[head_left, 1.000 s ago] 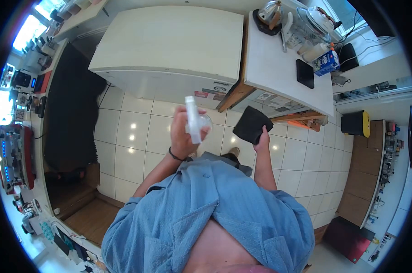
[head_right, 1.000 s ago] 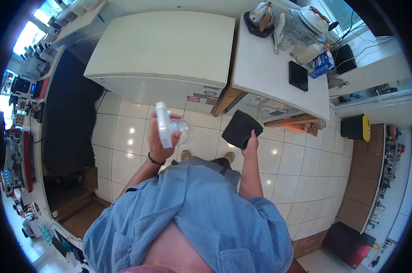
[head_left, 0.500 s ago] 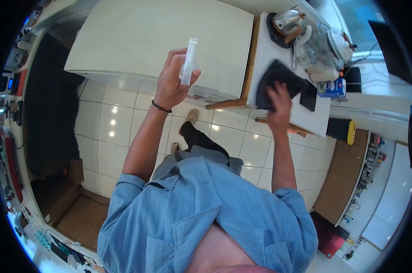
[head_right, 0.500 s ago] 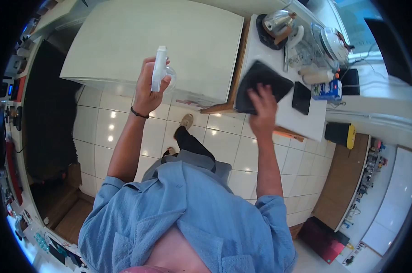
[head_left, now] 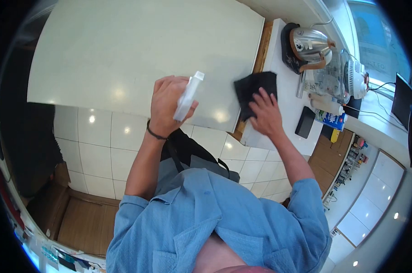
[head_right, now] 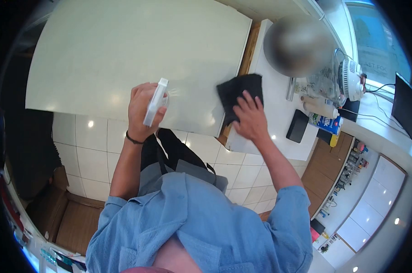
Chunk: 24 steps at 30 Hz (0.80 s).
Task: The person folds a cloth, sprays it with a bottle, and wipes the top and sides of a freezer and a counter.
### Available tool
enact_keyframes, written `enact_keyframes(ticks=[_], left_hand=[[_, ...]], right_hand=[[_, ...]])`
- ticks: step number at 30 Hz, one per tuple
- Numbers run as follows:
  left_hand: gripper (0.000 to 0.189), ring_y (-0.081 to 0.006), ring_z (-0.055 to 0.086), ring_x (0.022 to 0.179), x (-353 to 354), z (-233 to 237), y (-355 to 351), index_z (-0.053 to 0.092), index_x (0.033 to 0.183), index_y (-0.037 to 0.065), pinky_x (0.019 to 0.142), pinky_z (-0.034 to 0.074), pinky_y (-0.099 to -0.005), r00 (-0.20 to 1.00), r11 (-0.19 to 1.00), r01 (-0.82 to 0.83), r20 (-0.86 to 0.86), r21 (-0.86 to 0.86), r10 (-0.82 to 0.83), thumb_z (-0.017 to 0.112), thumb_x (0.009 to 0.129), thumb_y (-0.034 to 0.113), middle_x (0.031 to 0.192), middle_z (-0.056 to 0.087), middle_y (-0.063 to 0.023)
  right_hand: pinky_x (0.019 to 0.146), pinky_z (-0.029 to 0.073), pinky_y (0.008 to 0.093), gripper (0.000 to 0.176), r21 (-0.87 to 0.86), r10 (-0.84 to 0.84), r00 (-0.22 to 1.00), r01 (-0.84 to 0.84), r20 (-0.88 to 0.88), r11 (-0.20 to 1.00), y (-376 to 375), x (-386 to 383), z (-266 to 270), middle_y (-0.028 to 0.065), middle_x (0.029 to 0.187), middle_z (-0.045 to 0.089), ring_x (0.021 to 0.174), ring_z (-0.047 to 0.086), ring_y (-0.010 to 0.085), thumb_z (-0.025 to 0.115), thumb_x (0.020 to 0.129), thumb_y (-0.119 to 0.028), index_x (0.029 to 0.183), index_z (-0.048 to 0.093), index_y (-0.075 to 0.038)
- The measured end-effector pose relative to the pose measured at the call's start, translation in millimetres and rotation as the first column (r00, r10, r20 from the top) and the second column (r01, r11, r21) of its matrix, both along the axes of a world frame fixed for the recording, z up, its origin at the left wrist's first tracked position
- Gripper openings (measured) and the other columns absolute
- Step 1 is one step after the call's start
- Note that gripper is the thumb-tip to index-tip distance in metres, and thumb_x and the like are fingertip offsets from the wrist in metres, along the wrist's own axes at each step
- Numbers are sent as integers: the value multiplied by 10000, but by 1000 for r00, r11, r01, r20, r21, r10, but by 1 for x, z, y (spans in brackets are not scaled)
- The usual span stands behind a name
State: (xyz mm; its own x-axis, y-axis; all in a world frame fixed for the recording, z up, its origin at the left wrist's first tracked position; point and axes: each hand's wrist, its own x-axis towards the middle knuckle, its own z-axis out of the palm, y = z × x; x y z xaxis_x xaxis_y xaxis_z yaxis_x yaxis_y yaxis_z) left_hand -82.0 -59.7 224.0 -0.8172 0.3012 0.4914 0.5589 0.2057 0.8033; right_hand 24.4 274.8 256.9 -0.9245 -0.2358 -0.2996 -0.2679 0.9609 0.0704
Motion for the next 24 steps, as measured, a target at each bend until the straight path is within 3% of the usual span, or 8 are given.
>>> enact_keyframes(ticks=[4, 5, 9, 14, 16, 19, 24], left_hand=[[340, -328, 652, 976, -13, -2, -3, 586, 1067, 75, 931, 457, -463, 999, 999, 31, -15, -8, -31, 704, 857, 315, 985, 675, -101], [332, -310, 672, 927, -16, -3, -1, 562, 1017, 85, 888, 480, -458, 999, 999, 23, -45, 23, -22, 744, 798, 256, 961, 677, -93], [125, -234, 692, 922, -16, -6, 7, 549, 854, 96, 846, 487, -428, 999, 997, -12, -32, 79, 14, 626, 760, 66, 855, 682, -39], [122, -227, 696, 926, -19, -3, 4, 558, 839, 102, 866, 486, -430, 1000, 999, 9, 7, 40, -9, 635, 752, 64, 859, 682, -38], [125, -227, 698, 923, -18, 0, 3, 560, 840, 101, 870, 484, -429, 999, 999, 28, 26, 41, -29, 638, 751, 61, 857, 681, -37], [132, -225, 702, 919, -19, -1, 5, 555, 840, 101, 871, 483, -421, 1000, 998, 12, 19, 61, -13, 648, 753, 64, 849, 681, -35], [141, -229, 705, 913, -19, -5, 6, 553, 850, 100, 857, 486, -419, 1000, 998, 21, 10, 66, -22, 653, 760, 60, 841, 680, -36]], right_hand=[[1150, 289, 536, 442, 157, -17, 990, 39, -142, 987, 21, -75, -15, 126, 1400, 517, 1432, 335, 316, 699, 744, -283, 1131, 661, -73], [1152, 292, 527, 418, 214, -20, 989, 52, -146, 976, 25, -94, -19, 127, 1402, 523, 1433, 339, 314, 681, 759, -266, 1125, 665, -64], [1147, 308, 506, 367, 447, -3, 988, 72, -154, 892, 44, -167, -44, 159, 1374, 567, 1399, 399, 326, 614, 815, -243, 1092, 689, -14], [1142, 307, 506, 353, 524, 0, 979, 110, -206, 845, 68, -231, -61, 181, 1345, 597, 1369, 446, 335, 541, 849, -212, 1067, 712, 6], [1149, 294, 505, 358, 521, -29, 983, 122, -183, 845, 69, -231, -59, 174, 1354, 593, 1382, 432, 327, 538, 850, -207, 1084, 710, 3], [1159, 277, 501, 364, 486, 55, 973, 63, -226, 871, 57, -196, -52, 164, 1356, 594, 1393, 417, 318, 545, 836, -202, 1088, 710, 2], [1181, 241, 509, 417, 447, -67, 997, 77, -39, 891, 3, -100, -36, 137, 1376, 569, 1436, 346, 296, 608, 780, -220, 1133, 675, -9]])
